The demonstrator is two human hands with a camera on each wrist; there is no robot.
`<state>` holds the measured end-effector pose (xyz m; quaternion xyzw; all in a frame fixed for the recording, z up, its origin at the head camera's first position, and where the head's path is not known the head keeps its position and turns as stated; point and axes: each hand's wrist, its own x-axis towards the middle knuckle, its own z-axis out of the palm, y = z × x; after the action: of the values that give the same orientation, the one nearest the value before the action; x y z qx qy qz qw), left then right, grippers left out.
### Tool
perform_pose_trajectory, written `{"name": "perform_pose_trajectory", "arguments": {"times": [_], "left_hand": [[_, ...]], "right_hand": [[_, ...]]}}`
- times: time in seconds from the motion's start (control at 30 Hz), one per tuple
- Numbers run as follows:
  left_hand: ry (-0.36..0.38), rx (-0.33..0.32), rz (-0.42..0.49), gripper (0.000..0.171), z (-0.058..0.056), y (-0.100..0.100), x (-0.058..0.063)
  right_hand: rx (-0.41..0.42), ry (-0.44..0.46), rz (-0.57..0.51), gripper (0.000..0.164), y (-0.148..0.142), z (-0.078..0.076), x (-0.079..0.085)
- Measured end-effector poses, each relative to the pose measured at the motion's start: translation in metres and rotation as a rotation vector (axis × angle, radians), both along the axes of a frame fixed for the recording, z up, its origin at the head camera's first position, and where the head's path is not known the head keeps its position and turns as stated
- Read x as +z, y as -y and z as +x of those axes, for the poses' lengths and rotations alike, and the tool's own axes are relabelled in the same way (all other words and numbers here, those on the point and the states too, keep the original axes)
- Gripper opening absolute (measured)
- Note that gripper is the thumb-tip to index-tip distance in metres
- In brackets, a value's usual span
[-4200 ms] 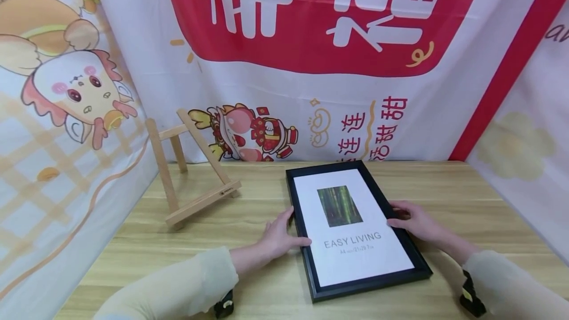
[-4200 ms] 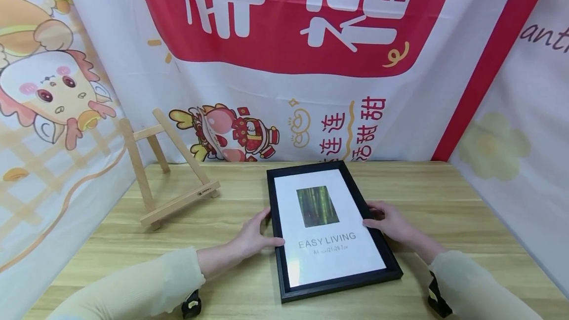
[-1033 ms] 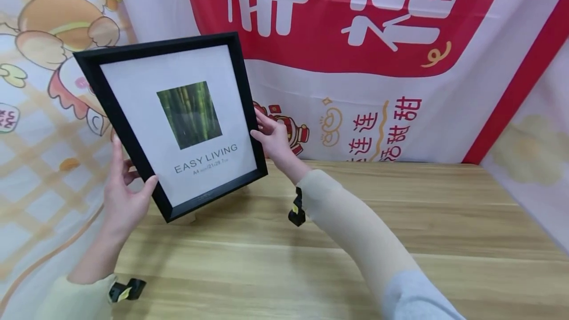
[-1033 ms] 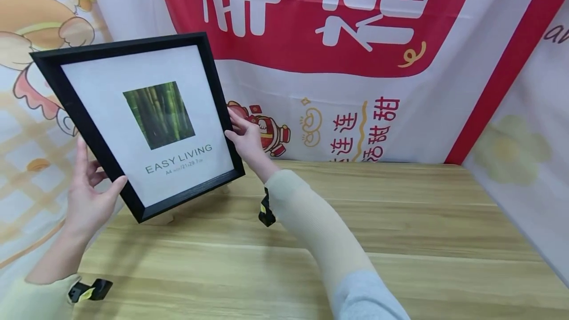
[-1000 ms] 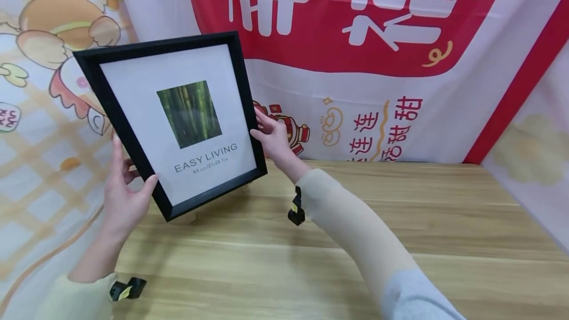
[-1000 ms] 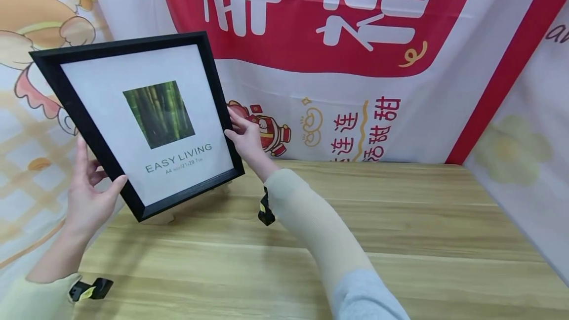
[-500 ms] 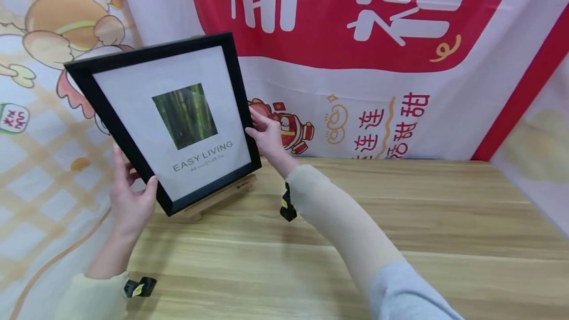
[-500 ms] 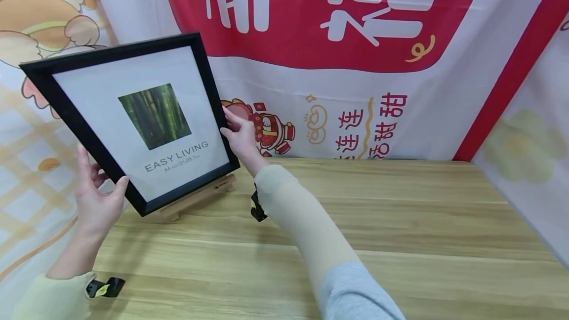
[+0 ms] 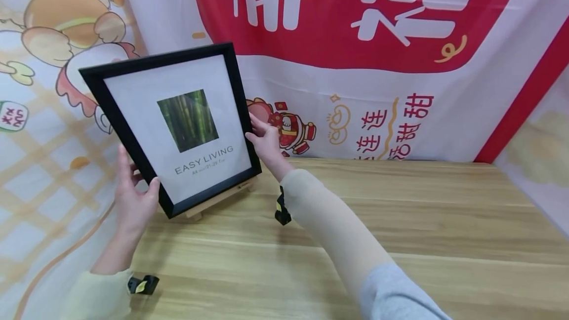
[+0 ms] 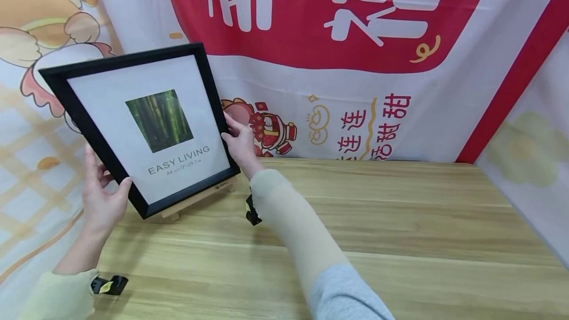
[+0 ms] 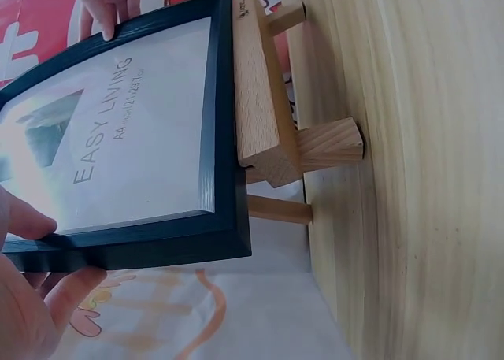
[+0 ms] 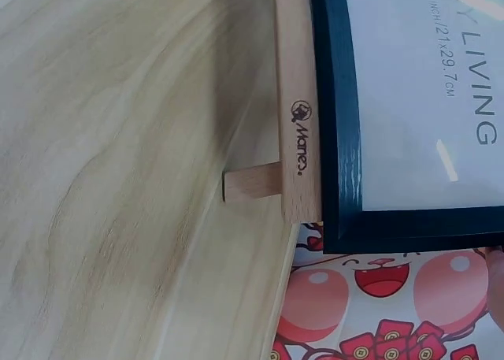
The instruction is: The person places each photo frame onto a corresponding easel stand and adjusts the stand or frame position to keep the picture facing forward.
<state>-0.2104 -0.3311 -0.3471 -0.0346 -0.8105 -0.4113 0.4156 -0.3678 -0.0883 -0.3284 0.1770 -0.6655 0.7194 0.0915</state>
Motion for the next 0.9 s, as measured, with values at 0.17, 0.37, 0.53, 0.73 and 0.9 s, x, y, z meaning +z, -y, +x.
{"name": "perform_pose_trajectory", "arguments": {"times": [0.17,0.37,0.53,0.73,0.9], "left_hand": [[0.06,0.001,0.015,0.098,-0.005,0.003,0.004],[0.116,0.02,0.066,0.099,-0.01,0.005,0.004],[0.151,0.036,0.095,0.097,-0.012,0.007,0.002],[0.169,0.033,0.113,0.097,-0.015,0.01,0.0],[0.183,0.018,0.124,0.097,-0.017,0.014,0.002]], "right_hand": [[0.004,-0.013,0.026,0.053,0.001,-0.002,0.001],[0.001,-0.037,0.173,0.052,0.0,-0.005,-0.007],[-0.004,-0.022,0.231,0.052,0.0,-0.007,-0.019],[-0.02,-0.021,0.236,0.051,0.003,-0.008,-0.024],[-0.022,0.017,0.256,0.052,0.007,-0.008,-0.024]]}}
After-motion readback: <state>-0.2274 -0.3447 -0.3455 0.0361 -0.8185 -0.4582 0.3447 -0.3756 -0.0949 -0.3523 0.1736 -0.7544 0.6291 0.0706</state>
